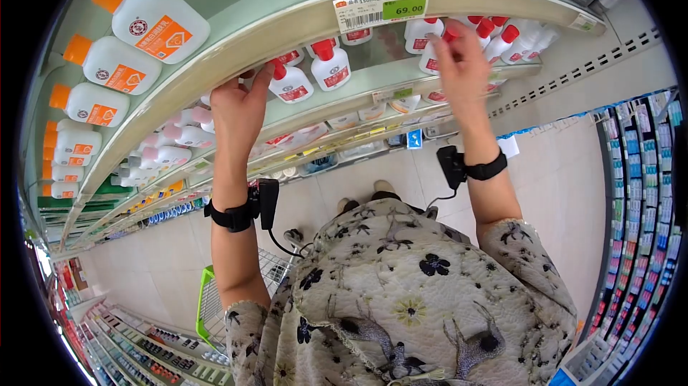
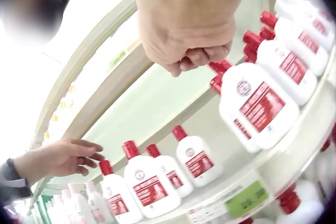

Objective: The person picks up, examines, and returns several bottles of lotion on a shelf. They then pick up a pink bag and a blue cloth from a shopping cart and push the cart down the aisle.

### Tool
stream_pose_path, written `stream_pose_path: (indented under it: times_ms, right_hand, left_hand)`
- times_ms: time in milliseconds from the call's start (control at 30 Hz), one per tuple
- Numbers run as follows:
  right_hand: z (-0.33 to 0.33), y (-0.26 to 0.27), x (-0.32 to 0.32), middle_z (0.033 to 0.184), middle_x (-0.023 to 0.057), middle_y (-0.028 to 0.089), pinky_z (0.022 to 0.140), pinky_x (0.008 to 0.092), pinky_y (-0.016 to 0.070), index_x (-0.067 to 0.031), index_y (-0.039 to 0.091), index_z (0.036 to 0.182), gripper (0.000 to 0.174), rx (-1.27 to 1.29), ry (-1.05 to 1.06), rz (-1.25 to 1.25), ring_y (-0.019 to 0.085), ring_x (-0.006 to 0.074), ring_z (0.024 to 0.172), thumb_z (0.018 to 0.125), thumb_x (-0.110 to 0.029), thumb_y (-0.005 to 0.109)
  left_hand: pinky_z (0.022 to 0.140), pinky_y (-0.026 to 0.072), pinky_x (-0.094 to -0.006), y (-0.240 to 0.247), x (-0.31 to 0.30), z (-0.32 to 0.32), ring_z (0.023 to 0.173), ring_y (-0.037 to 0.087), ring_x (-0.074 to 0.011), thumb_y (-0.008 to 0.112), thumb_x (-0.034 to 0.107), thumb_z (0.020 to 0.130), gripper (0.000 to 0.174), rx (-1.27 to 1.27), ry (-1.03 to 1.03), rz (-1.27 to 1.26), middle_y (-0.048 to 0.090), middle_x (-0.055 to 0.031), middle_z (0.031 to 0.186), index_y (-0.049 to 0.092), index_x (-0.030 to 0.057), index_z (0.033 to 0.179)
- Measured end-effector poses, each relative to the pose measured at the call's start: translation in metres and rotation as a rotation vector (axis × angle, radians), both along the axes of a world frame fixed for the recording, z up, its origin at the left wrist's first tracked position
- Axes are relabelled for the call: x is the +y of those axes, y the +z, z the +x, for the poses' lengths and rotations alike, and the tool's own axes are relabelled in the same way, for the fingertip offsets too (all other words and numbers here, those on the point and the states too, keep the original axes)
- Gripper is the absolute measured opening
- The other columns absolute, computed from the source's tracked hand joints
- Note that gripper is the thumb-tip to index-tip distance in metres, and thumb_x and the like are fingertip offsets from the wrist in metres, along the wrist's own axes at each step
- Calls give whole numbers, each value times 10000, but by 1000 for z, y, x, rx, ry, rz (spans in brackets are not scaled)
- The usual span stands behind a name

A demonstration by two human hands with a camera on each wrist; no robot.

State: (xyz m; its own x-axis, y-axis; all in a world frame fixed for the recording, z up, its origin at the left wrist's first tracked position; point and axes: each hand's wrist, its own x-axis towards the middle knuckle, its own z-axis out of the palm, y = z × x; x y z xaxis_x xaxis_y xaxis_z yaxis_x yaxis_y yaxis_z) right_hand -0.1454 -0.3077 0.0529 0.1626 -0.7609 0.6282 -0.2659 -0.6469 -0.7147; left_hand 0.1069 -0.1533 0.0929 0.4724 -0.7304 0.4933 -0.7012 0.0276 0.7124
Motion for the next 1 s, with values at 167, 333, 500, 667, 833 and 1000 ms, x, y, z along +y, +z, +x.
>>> stream_pose_path:
  times_ms: [167, 333, 500, 667, 833, 1000]
  right_hand:
    - [-24, 6, -18, 639, 81, 627, 519, 340, 464, -74, 580, 1050, 389, 336, -199, 86, 618, 244, 573, 802, -361, 670]
    - [-10, 1, -17, 670, 113, 635, 552, 371, 482, -51, 577, 1024, 357, 203, -13, 80, 626, 272, 597, 806, -318, 671]
    - [34, 6, -16, 698, 122, 636, 565, 374, 484, -28, 586, 951, 318, 173, 144, 24, 617, 302, 616, 801, -294, 676]
    - [61, 12, -13, 735, 132, 639, 609, 408, 479, -26, 603, 909, 323, 428, 197, 77, 608, 335, 672, 814, -332, 642]
    - [66, 9, -16, 726, 129, 644, 610, 418, 477, -34, 631, 888, 338, 450, 224, 146, 613, 327, 675, 801, -360, 648]
    - [70, 5, -28, 660, 122, 632, 614, 412, 482, -38, 664, 789, 338, 446, 245, 87, 616, 313, 662, 791, -374, 635]
  left_hand:
    - [616, 421, -273, 2, -4, -10, 665, 516, -144, 688, 173, 787, 228, 57, 33, 90, 637, -88, 808, 649, 13, 945]
    - [650, 435, -294, 0, -3, -7, 714, 536, -182, 691, 185, 785, 249, -17, 73, 95, 635, -102, 828, 645, 5, 951]
    - [592, 426, -256, -6, 3, 2, 665, 514, -124, 697, 213, 795, 298, -134, 114, 35, 606, -76, 819, 632, 7, 1000]
    - [614, 437, -270, -5, 13, 4, 699, 515, -139, 699, 195, 786, 301, -184, 157, 20, 606, -71, 822, 628, 15, 1018]
    - [652, 445, -305, 0, 14, -8, 739, 554, -182, 712, 194, 774, 296, -287, 131, -38, 625, -90, 849, 640, 25, 1007]
    - [702, 452, -381, 6, -8, -25, 781, 587, -267, 722, 188, 754, 288, -691, 36, -145, 640, -116, 870, 657, 38, 990]
